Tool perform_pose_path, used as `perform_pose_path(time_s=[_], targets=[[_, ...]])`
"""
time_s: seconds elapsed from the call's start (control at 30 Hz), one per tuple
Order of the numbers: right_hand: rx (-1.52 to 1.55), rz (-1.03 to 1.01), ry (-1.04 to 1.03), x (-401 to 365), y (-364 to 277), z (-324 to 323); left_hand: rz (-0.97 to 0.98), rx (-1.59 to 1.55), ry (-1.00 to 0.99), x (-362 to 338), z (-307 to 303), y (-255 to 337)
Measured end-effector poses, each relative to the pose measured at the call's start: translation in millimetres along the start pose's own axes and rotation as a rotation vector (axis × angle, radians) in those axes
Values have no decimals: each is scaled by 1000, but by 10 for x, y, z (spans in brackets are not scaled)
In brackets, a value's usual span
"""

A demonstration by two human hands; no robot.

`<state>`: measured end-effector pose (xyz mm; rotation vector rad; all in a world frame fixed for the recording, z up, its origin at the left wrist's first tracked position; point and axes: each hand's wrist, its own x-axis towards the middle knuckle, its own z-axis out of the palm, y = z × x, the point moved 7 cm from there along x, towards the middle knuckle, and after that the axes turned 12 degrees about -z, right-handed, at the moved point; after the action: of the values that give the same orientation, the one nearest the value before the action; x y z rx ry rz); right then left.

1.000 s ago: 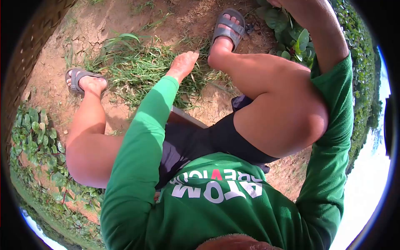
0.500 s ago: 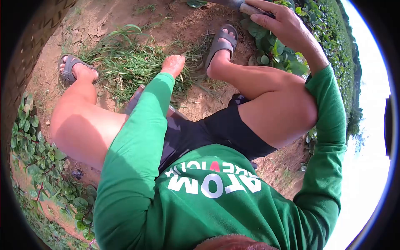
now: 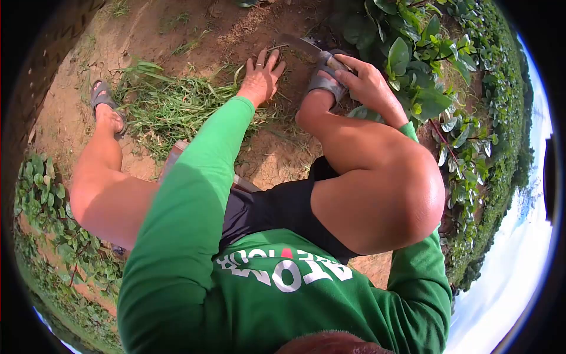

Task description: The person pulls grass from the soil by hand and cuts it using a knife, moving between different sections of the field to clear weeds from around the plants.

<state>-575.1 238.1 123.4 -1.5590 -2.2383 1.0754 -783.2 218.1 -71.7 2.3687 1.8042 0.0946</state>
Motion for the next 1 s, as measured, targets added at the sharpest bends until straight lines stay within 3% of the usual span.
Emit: perform_pose_path(time_s=[0.13,0.2,0.27,0.3,0.37,0.47,0.57,0.6,0.7,0.9,1.0], targets=[[123,61,81,-176,125,-32,166,49,-78,-439,382,-360],[93,66,111,-163,193,-57,250,26,-152,-878,213,-651],[129,-7,120,-108,303,36,217,18,-349,-1311,232,-1207],[151,-45,115,-83,334,113,201,-39,-157,-1402,137,-1412],[145,-52,41,2,336,271,78,133,-393,-1312,64,-1567],[130,-134,-19,120,379,417,-36,218,-458,-1197,-160,-1413],[92,-61,-88,175,332,418,-25,-47,-119,-892,-399,-943],[91,-70,-102,179,354,447,-80,-161,35,-797,-466,-808],[114,-66,-158,183,464,593,-347,-442,211,-455,-293,-623],[134,-80,-184,118,582,697,-624,-423,-65,-190,283,-625],[276,-48,-212,140,623,800,-640,-415,-43,-178,196,-680]])
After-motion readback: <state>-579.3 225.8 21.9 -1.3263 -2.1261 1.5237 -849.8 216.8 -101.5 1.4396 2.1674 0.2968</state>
